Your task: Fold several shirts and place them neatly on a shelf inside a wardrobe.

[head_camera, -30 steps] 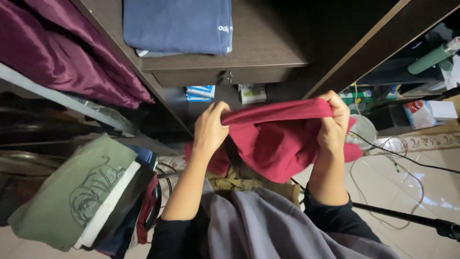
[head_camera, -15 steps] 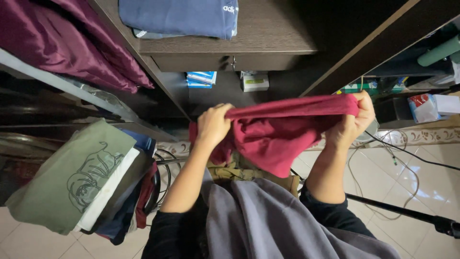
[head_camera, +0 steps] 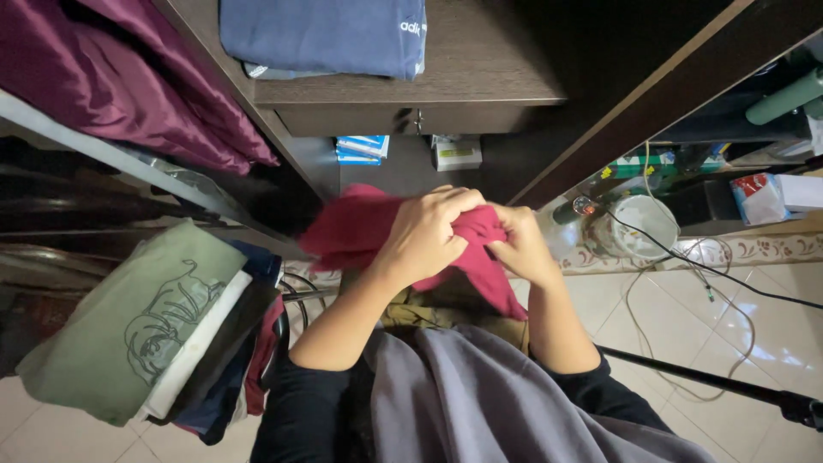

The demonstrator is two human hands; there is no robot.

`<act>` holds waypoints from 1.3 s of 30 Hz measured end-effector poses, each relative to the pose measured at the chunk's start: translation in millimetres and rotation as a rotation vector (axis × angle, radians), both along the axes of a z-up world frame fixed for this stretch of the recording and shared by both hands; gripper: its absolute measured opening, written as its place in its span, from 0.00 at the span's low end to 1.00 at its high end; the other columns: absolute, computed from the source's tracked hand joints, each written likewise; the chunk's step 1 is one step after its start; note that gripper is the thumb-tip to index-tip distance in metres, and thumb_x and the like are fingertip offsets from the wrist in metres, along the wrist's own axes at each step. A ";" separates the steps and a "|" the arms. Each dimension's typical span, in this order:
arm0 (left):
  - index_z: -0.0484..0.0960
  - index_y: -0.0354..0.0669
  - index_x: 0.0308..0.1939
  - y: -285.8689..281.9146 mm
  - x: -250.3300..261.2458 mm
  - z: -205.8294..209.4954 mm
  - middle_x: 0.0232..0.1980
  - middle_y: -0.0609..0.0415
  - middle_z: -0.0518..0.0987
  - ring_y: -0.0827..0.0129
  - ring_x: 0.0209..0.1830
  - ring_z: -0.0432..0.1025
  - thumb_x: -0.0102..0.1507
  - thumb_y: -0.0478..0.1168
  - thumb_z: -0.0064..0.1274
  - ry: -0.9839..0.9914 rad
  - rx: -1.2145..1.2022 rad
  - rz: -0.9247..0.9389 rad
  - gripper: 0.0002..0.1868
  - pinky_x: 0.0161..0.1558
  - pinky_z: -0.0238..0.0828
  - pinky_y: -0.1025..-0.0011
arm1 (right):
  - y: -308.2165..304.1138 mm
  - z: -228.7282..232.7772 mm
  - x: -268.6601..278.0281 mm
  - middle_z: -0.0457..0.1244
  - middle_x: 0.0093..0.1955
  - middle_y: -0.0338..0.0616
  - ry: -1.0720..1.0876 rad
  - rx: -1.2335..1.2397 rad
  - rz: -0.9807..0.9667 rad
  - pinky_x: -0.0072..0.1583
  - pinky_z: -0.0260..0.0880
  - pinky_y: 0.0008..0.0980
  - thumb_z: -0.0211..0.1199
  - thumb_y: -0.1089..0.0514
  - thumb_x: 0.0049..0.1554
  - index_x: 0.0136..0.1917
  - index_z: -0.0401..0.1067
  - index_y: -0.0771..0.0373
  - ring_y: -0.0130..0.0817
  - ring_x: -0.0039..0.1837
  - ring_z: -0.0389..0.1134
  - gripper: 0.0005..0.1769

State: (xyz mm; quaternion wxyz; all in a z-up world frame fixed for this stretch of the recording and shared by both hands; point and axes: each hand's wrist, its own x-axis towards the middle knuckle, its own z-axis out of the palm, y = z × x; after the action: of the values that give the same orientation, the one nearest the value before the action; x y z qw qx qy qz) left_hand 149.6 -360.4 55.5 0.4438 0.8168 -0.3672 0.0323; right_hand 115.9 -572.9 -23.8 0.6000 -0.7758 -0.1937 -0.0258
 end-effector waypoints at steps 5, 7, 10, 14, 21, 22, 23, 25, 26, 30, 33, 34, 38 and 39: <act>0.77 0.48 0.48 6.9 -1.0 -44.0 0.48 0.54 0.80 0.52 0.51 0.75 0.51 0.31 0.60 0.036 0.077 0.142 0.21 0.48 0.74 0.58 | -3.7 2.8 -4.8 0.66 0.29 0.41 0.187 -0.076 -0.125 0.36 0.64 0.27 0.58 0.69 0.54 0.46 0.77 0.67 0.23 0.30 0.64 0.08; 0.76 0.48 0.45 8.4 -3.1 -60.2 0.47 0.54 0.79 0.51 0.52 0.74 0.48 0.32 0.63 0.027 0.154 0.207 0.22 0.49 0.73 0.57 | -2.8 3.6 -9.1 0.65 0.28 0.39 0.078 -0.076 -0.104 0.36 0.62 0.24 0.60 0.70 0.53 0.43 0.76 0.67 0.19 0.30 0.63 0.05; 0.73 0.48 0.48 11.2 -5.9 -77.4 0.49 0.53 0.78 0.54 0.55 0.74 0.48 0.36 0.67 0.168 0.206 0.266 0.27 0.52 0.72 0.57 | -8.4 -16.1 -12.7 0.65 0.34 0.37 -0.033 -0.045 -0.110 0.42 0.67 0.23 0.59 0.70 0.55 0.45 0.74 0.69 0.18 0.38 0.65 0.04; 0.68 0.48 0.57 15.9 -8.7 -88.6 0.55 0.46 0.76 0.49 0.58 0.71 0.46 0.36 0.70 0.229 0.230 0.293 0.37 0.57 0.68 0.55 | -27.8 -57.6 -5.5 0.66 0.38 0.36 0.093 0.383 -0.380 0.41 0.61 0.23 0.58 0.70 0.58 0.46 0.76 0.69 0.20 0.38 0.63 0.06; 0.58 0.44 0.63 35.6 -4.8 -98.1 0.70 0.32 0.59 0.32 0.77 0.48 0.42 0.33 0.73 0.131 0.314 0.408 0.50 0.73 0.41 0.35 | -53.4 -15.3 11.3 0.68 0.45 0.42 -0.133 0.923 -0.663 0.51 0.70 0.27 0.57 0.68 0.61 0.48 0.72 0.66 0.28 0.45 0.67 0.04; 0.58 0.44 0.63 37.7 -4.8 -97.9 0.70 0.32 0.59 0.32 0.77 0.48 0.42 0.33 0.73 0.134 0.315 0.405 0.50 0.73 0.41 0.35 | -60.4 -15.4 12.9 0.68 0.45 0.42 -0.130 0.922 -0.667 0.51 0.70 0.27 0.57 0.68 0.61 0.48 0.72 0.66 0.28 0.45 0.67 0.04; 0.57 0.45 0.64 41.0 -7.5 -97.8 0.74 0.30 0.51 0.29 0.78 0.41 0.43 0.32 0.72 0.154 0.304 0.429 0.51 0.72 0.35 0.32 | -66.4 -16.3 12.5 0.67 0.46 0.43 -0.203 0.861 -0.671 0.52 0.69 0.28 0.56 0.67 0.63 0.49 0.72 0.67 0.30 0.46 0.67 0.03; 0.56 0.46 0.65 49.9 -8.3 -95.4 0.78 0.28 0.44 0.26 0.79 0.33 0.44 0.30 0.72 0.183 0.295 0.454 0.51 0.71 0.29 0.29 | -85.8 -19.1 13.5 0.66 0.47 0.44 -0.265 0.796 -0.675 0.52 0.69 0.29 0.56 0.66 0.65 0.50 0.71 0.68 0.31 0.47 0.67 0.04; 0.56 0.44 0.66 55.3 -6.4 -93.0 0.77 0.23 0.45 0.24 0.77 0.40 0.42 0.31 0.73 0.147 0.259 0.496 0.54 0.69 0.37 0.29 | -99.3 -20.8 14.9 0.67 0.48 0.46 -0.351 0.787 -0.674 0.54 0.70 0.31 0.54 0.65 0.66 0.52 0.71 0.69 0.33 0.48 0.67 0.06; 0.57 0.46 0.71 104.1 0.4 -122.4 0.58 0.32 0.77 0.42 0.49 0.76 0.59 0.32 0.58 0.542 0.289 0.690 0.39 0.52 0.74 0.53 | -157.0 -9.4 7.8 0.67 0.51 0.51 -0.465 0.972 -0.732 0.57 0.77 0.46 0.51 0.61 0.67 0.53 0.67 0.69 0.44 0.53 0.71 0.08; 0.64 0.43 0.66 147.6 3.6 -185.1 0.48 0.35 0.82 0.50 0.45 0.78 0.63 0.32 0.53 0.506 0.168 0.724 0.28 0.49 0.75 0.59 | -182.7 -11.2 2.1 0.65 0.49 0.52 -0.476 1.121 -0.741 0.56 0.76 0.49 0.50 0.60 0.65 0.54 0.65 0.69 0.47 0.51 0.71 0.09; 0.64 0.43 0.66 148.7 5.0 -186.1 0.48 0.35 0.82 0.50 0.45 0.78 0.63 0.32 0.53 0.511 0.171 0.722 0.28 0.49 0.75 0.59 | -182.1 -15.0 5.2 0.65 0.49 0.52 -0.472 1.118 -0.746 0.56 0.76 0.49 0.50 0.60 0.65 0.54 0.65 0.69 0.47 0.51 0.71 0.09; 0.69 0.40 0.60 146.8 1.0 -189.6 0.54 0.49 0.75 0.64 0.54 0.71 0.61 0.29 0.45 0.465 -0.487 0.552 0.22 0.61 0.67 0.69 | -180.6 -37.7 8.7 0.66 0.54 0.51 -0.448 0.940 -0.788 0.57 0.73 0.42 0.51 0.62 0.69 0.63 0.67 0.69 0.43 0.52 0.70 0.12; 0.69 0.39 0.60 145.3 2.5 -188.5 0.56 0.52 0.72 0.66 0.58 0.67 0.60 0.30 0.43 0.491 -0.694 0.469 0.23 0.65 0.64 0.71 | -180.0 -44.1 12.7 0.65 0.50 0.46 -0.491 0.700 -0.716 0.56 0.72 0.35 0.53 0.62 0.72 0.63 0.68 0.67 0.37 0.50 0.69 0.09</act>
State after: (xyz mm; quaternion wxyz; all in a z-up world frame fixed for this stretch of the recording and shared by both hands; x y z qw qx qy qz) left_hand 152.1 -215.0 -133.1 0.7443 0.6648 -0.0255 0.0584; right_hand 128.5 -752.9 -68.0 0.7130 -0.5187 -0.0320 -0.4707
